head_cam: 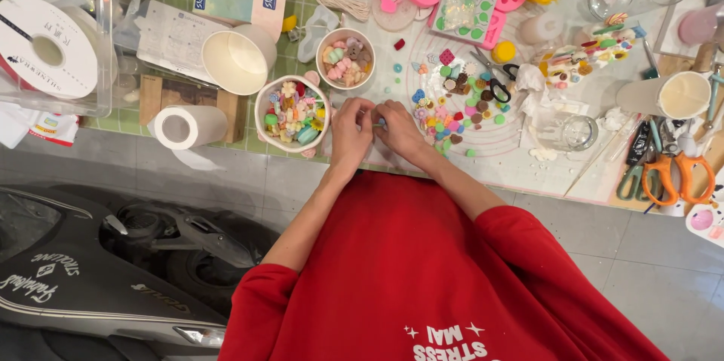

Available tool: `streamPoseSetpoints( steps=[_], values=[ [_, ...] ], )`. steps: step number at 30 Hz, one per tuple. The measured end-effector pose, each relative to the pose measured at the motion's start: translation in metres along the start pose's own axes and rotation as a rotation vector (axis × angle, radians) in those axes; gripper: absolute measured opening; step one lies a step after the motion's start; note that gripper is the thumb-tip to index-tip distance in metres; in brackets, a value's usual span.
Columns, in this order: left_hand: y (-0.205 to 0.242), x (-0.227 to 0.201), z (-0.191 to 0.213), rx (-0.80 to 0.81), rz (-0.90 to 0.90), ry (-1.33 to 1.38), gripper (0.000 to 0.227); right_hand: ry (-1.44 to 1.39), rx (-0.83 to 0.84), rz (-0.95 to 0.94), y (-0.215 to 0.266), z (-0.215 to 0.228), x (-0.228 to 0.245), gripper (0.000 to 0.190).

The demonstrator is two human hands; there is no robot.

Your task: Organizes and sorts various candle making supplies and decorations on a workbench.

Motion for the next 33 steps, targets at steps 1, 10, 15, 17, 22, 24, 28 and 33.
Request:
streamPoseSetpoints(
  steps=[1, 10, 15, 17, 22, 24, 28, 33],
  values=[
    [0.003, -0.004, 0.001, 0.003, -0.002, 0.001, 0.014, 0.001, -0.003, -0.002, 0.002, 0.002, -0.003, 0.027],
    [0.039, 0.043, -0.014, 0.074, -0.093, -0.112, 0.018, -0.335, -0.120, -0.183, -0.024, 0.041, 0.064, 0.020],
    [0.004, 0.027, -0.051, 0.149, -0.233, -0.272, 0.038, -0.208, 0.010, -0.079, -0.039, 0.025, 0.143, 0.030],
    [-0.014, 0.013, -0.069, 0.106, -0.283, -0.239, 0.046, -0.313, -0.031, 0.033, -0.037, 0.028, 0.139, 0.035],
    [-0.054, 0.020, -0.118, 0.008, -0.325, -0.195, 0.062, -0.431, -0.193, -0.063, 0.004, 0.068, 0.038, 0.028],
    [-0.068, 0.028, -0.142, 0.030, -0.173, -0.347, 0.058, -0.353, -0.329, -0.273, 0.035, 0.098, -0.026, 0.021],
    [-0.062, 0.014, -0.164, 0.124, -0.221, -0.327, 0.056, -0.228, -0.491, -0.426, 0.105, 0.136, -0.114, 0.019],
    [-0.052, -0.028, -0.191, 0.369, -0.302, -0.287, 0.073, -0.052, -0.610, -0.515, 0.121, 0.170, -0.124, 0.025]
  ],
)
Point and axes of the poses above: each hand's wrist, its own y-axis away from the middle knuckle, its own z-axis out of the back of the hand, x = y × z, the point moved 3 cm from there along -y, towards the middle knuckle, and after that the axes turned 11 degrees about -x, right-handed, at the moved point
